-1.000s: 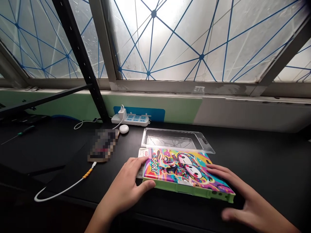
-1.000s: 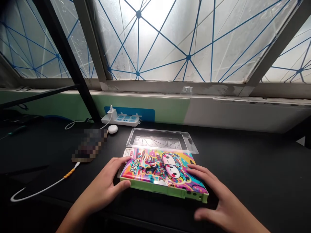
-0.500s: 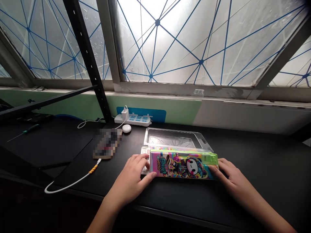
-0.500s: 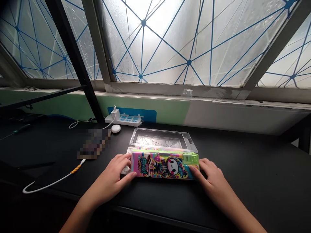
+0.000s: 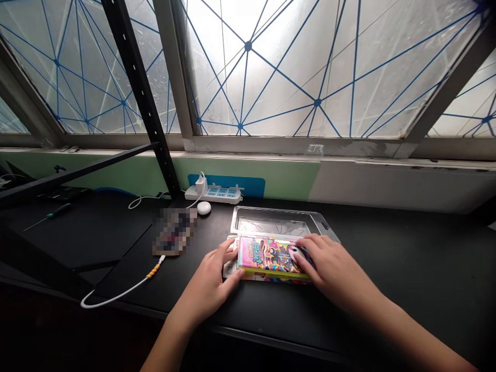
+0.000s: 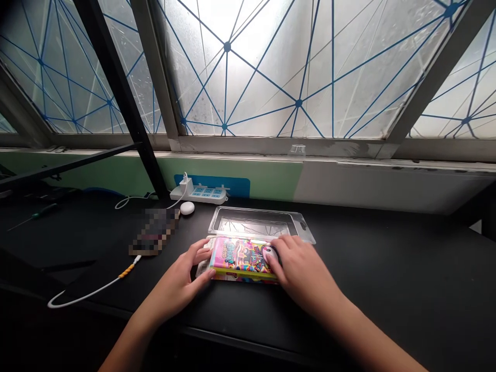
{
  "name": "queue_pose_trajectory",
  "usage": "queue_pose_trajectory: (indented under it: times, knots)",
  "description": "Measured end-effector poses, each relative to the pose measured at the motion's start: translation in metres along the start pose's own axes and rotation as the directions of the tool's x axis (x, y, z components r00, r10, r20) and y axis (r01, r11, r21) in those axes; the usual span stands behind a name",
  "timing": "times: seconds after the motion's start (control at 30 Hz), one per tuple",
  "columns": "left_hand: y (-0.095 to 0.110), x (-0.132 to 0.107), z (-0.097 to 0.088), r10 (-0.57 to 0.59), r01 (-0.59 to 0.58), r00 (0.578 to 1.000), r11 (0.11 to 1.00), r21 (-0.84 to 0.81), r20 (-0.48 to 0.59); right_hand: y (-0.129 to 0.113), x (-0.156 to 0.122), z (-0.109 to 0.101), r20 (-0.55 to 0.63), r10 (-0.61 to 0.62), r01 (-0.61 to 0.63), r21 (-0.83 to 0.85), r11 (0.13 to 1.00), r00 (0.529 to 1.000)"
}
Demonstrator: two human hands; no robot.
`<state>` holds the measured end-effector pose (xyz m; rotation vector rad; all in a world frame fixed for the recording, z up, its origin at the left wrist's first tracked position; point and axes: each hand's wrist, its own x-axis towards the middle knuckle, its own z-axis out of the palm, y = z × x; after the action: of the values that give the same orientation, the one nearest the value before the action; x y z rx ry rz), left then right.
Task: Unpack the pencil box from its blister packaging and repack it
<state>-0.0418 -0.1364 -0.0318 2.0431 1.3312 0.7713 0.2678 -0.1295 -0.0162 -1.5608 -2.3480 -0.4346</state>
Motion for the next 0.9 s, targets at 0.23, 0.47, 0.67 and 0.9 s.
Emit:
queue_pose_trajectory:
  times: [0.23, 0.47, 0.67, 0.9]
  knots:
    - [0.001, 0.003, 0.0, 0.043, -0.043, 0.997, 0.999, -0.014, 0.059, -0.025, 0.034, 0.022, 0.054, -0.036, 0.029, 0.129, 0.991, 0.998]
    - [0.0, 0.004, -0.001, 0.139, -0.14, 0.988, 0.99, 0.003, 0.059, -0.027, 0.034, 0.025, -0.058, 0.048, -0.034, 0.219, 0.975, 0.997]
    - [0.01, 0.002, -0.008, 0.126, -0.125, 0.991, 0.992, -0.021, 0.045, -0.032, 0.027, 0.011, -0.322, 0.029, 0.035, 0.189, 0.981, 0.946]
    - [0.007, 0.001, -0.009, 0.033, -0.033, 0.999, 0.998, -0.054, 0.009, -0.03, -0.041, -0.028, -0.31, -0.279, 0.341, 0.168, 0.925, 0.909]
